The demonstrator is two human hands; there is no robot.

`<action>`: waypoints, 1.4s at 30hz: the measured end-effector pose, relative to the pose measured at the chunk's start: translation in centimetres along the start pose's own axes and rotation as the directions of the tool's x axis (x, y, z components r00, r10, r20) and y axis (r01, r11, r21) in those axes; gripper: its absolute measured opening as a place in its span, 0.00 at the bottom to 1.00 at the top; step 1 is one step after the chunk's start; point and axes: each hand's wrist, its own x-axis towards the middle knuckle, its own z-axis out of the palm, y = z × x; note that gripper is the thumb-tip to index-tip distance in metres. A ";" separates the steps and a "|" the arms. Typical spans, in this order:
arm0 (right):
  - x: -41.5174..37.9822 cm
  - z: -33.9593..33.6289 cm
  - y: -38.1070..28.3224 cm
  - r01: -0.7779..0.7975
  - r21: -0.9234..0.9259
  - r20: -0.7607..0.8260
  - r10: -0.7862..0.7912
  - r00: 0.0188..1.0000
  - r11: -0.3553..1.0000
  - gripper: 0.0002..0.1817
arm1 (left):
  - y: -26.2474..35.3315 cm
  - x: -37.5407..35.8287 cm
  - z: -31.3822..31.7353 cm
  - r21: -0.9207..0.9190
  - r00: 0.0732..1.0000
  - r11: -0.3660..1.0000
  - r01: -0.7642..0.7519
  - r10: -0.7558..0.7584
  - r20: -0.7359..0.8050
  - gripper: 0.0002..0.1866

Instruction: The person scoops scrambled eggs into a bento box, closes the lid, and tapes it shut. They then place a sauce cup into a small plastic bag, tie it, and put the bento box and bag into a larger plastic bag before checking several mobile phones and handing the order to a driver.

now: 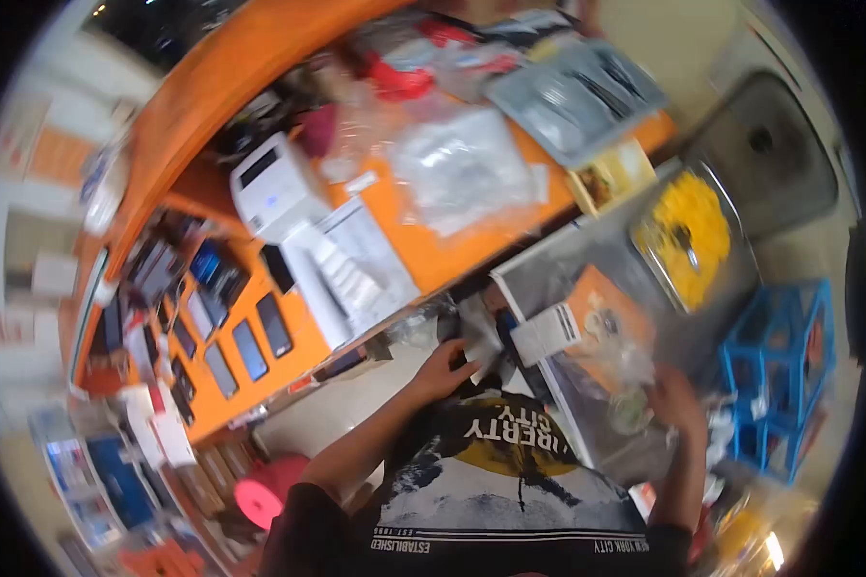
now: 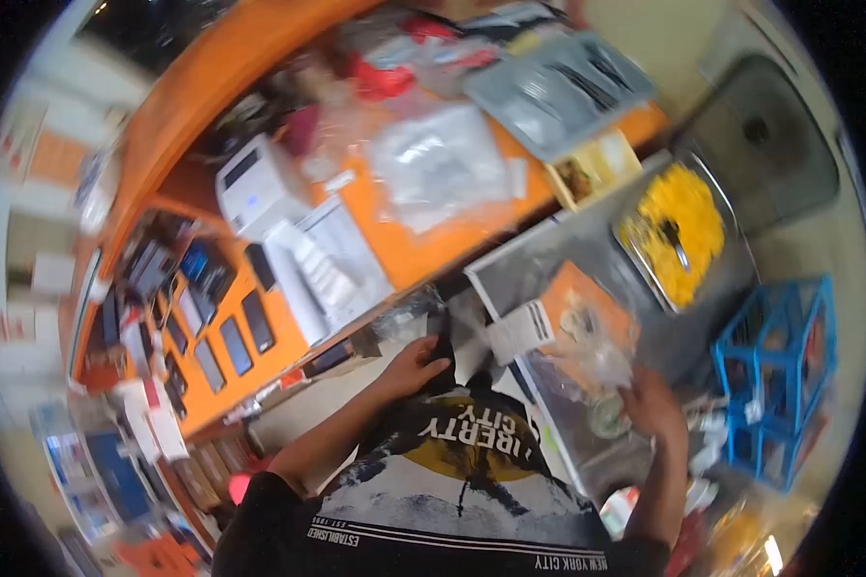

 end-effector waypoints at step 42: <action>46.2 -29.3 -79.2 0.473 -0.723 -0.482 -0.858 0.176 0.503 0.11 | -16.6 -23.1 -52.9 0.224 0.238 0.651 0.725 0.068 -0.969 0.36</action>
